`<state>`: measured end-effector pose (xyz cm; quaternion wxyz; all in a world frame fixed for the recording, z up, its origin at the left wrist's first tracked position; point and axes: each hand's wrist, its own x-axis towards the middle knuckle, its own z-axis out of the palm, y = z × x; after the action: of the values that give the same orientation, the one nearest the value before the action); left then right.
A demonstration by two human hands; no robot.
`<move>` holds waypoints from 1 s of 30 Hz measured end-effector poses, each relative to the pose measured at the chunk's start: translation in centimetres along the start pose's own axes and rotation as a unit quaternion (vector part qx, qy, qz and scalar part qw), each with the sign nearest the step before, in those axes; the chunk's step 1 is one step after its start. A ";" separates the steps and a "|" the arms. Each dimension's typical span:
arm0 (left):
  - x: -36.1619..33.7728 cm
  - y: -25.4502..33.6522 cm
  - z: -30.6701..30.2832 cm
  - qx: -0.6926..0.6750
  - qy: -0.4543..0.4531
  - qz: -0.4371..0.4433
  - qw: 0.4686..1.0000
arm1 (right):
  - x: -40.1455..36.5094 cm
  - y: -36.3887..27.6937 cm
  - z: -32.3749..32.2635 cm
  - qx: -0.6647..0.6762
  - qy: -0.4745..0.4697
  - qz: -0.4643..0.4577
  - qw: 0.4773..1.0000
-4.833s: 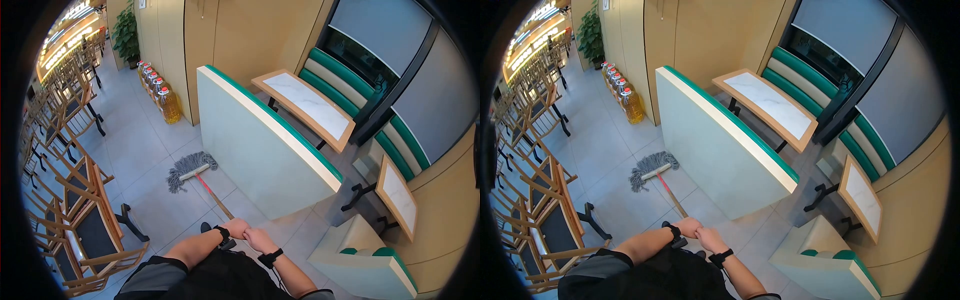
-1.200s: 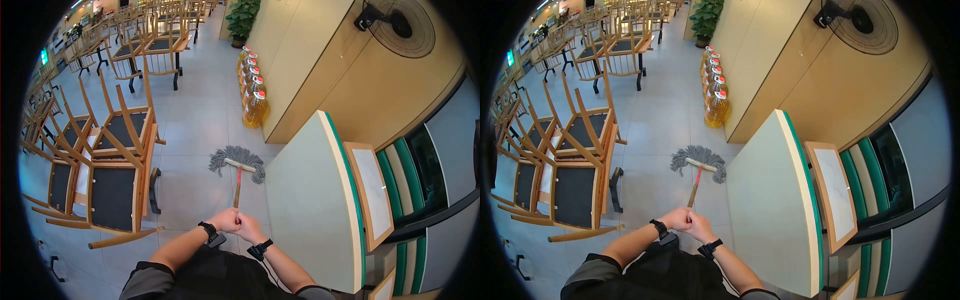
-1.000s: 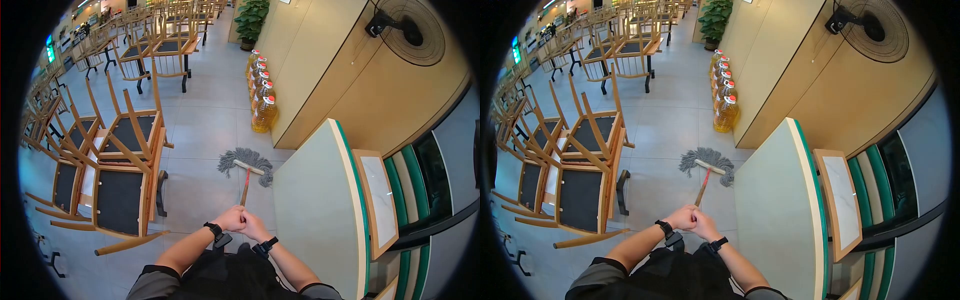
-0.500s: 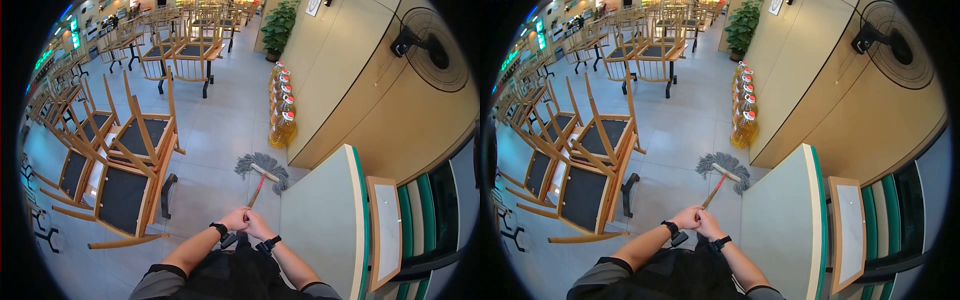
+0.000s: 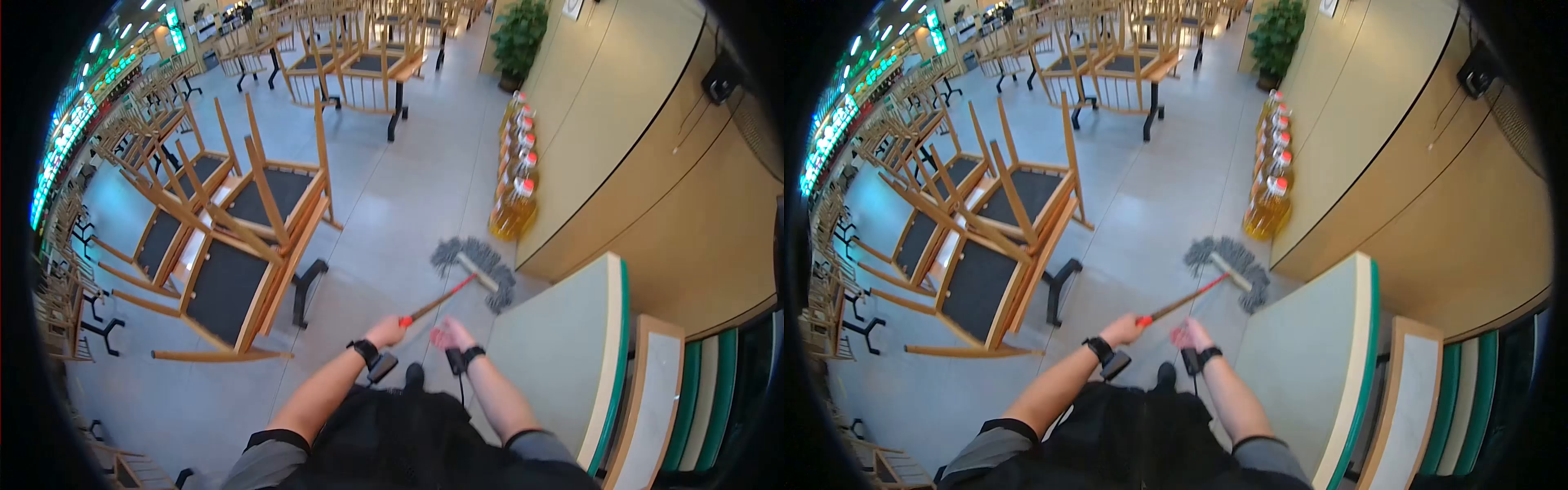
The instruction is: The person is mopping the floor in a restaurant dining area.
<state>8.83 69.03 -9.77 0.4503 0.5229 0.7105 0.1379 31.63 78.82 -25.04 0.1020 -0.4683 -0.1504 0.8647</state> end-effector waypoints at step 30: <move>-28.3 -9.8 -7.4 0.177 0.108 -0.247 0.947 | 3.2 21.9 26.6 -0.076 -0.059 0.279 0.955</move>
<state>-1.68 42.52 1.86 0.2910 0.3842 0.8748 -0.0495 6.78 54.98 -21.63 -0.1882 -0.4461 -0.0851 0.8708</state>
